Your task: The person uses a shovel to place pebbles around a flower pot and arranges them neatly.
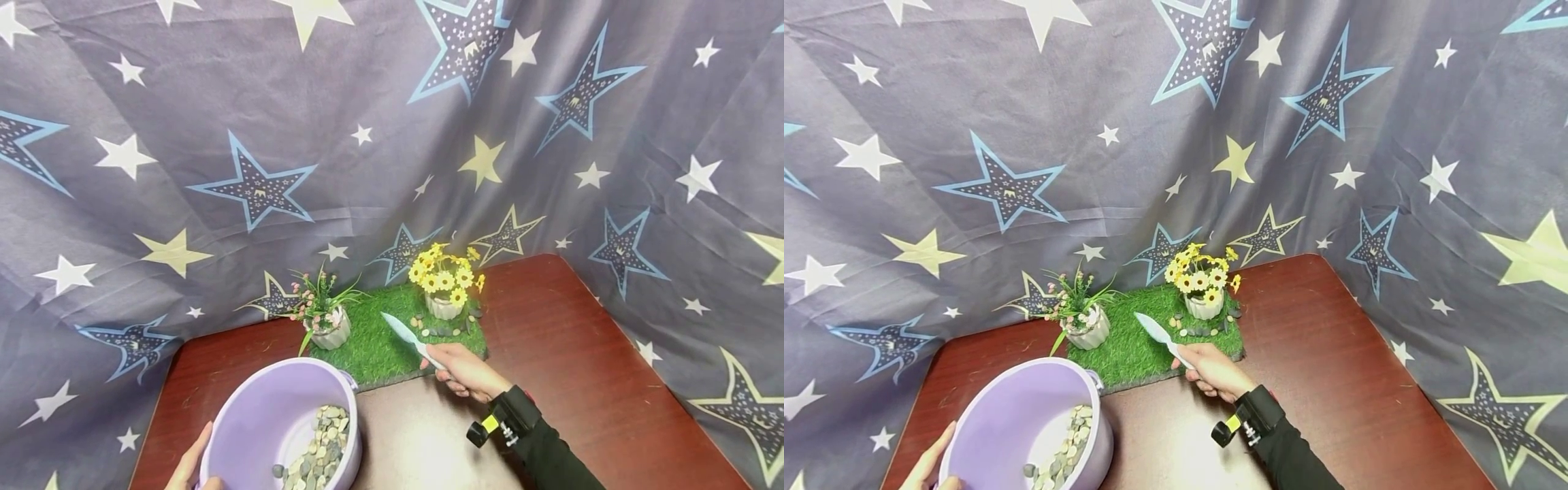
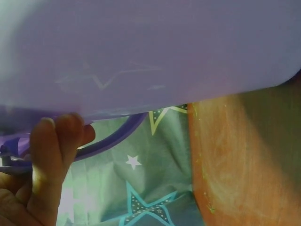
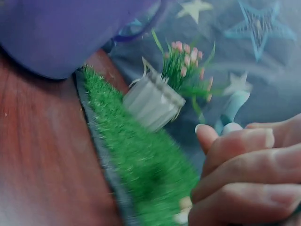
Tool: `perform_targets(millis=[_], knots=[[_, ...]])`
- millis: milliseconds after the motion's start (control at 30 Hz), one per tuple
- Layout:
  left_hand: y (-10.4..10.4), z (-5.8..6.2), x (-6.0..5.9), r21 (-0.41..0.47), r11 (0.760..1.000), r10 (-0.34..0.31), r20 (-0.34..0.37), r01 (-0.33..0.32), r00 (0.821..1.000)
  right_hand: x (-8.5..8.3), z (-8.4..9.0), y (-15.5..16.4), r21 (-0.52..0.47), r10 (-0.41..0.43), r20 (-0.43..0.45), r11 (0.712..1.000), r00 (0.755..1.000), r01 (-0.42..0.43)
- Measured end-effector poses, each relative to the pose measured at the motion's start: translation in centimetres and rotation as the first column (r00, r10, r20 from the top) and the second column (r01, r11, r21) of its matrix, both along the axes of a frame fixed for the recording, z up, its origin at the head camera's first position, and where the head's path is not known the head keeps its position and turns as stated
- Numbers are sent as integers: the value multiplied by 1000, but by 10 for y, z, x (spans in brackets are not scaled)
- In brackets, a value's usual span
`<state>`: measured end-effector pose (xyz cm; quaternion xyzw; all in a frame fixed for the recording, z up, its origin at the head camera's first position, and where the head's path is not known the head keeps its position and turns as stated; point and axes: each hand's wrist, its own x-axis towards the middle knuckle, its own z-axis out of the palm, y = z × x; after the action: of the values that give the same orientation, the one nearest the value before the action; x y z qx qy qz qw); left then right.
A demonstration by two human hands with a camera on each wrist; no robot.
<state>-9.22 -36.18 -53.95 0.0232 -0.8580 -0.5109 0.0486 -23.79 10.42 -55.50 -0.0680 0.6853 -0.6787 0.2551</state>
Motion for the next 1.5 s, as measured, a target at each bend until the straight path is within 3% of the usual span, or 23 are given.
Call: perform_targets(millis=[67, 133, 200, 233, 300, 367, 433, 467, 533, 600, 667, 733, 767, 800, 867, 900, 1000, 1100, 1200, 1367, 1433, 1500], knots=[[5, 5, 3, -70, 997, 14, 2, -14, 1000, 8, 20, -5, 116, 15, -166, 993, 986, 4], [21, 15, 6, -142, 989, 29, -56, -37, 998, 19, 42, -12, 235, 49, -365, 971, 930, 41], [44, 30, 10, -261, 960, 63, -153, -102, 986, 32, 63, -19, 328, 107, -545, 940, 831, 94], [59, 38, 11, -317, 936, 83, -226, -154, 971, 38, 72, -23, 364, 144, -618, 924, 773, 119], [87, 54, 13, -430, 867, 116, -317, -251, 941, 49, 84, -32, 425, 228, -722, 891, 653, 159], [112, 66, 14, -514, 790, 131, -391, -334, 911, 59, 89, -40, 497, 325, -779, 841, 536, 213], [130, 74, 14, -571, 743, 93, -429, -350, 898, 67, 88, -49, 560, 415, -801, 775, 432, 293], [136, 77, 15, -588, 730, 58, -455, -349, 889, 70, 86, -54, 584, 454, -800, 740, 392, 335], [146, 80, 15, -586, 736, -21, -520, -339, 854, 74, 81, -62, 612, 517, -791, 677, 328, 408], [153, 83, 16, -607, 731, -84, -532, -311, 842, 77, 75, -69, 622, 558, -779, 634, 286, 459], [160, 84, 17, -602, 737, -118, -561, -307, 819, 78, 68, -75, 627, 582, -768, 599, 266, 499], [167, 85, 19, -619, 725, -124, -549, -302, 826, 77, 61, -80, 614, 587, -770, 575, 249, 541], [169, 86, 19, -622, 718, -125, -558, -314, 820, 76, 57, -82, 604, 584, -774, 564, 244, 563], [172, 86, 20, -624, 715, -125, -558, -316, 820, 75, 53, -83, 584, 575, -784, 559, 232, 589], [176, 86, 19, -624, 710, -141, -581, -327, 802, 74, 44, -84, 529, 547, -814, 556, 196, 641], [177, 86, 20, -636, 698, -149, -578, -329, 802, 74, 40, -83, 494, 528, -832, 561, 173, 664], [178, 85, 18, -646, 689, -190, -597, -327, 779, 74, 31, -82, 427, 514, -851, 554, 111, 715], [176, 83, 15, -639, 688, -218, -634, -343, 742, 75, 29, -81, 440, 555, -827, 533, 94, 723], [175, 80, 12, -611, 700, -214, -673, -369, 708, 77, 33, -80, 499, 608, -785, 509, 118, 702], [177, 76, 6, -548, 727, -201, -745, -413, 636, 80, 42, -76, 611, 642, -736, 494, 215, 618], [179, 76, 4, -530, 736, -194, -762, -422, 618, 80, 45, -74, 645, 645, -723, 500, 249, 578], [180, 76, 3, -529, 740, -193, -760, -417, 621, 79, 49, -72, 669, 640, -716, 515, 279, 536]])
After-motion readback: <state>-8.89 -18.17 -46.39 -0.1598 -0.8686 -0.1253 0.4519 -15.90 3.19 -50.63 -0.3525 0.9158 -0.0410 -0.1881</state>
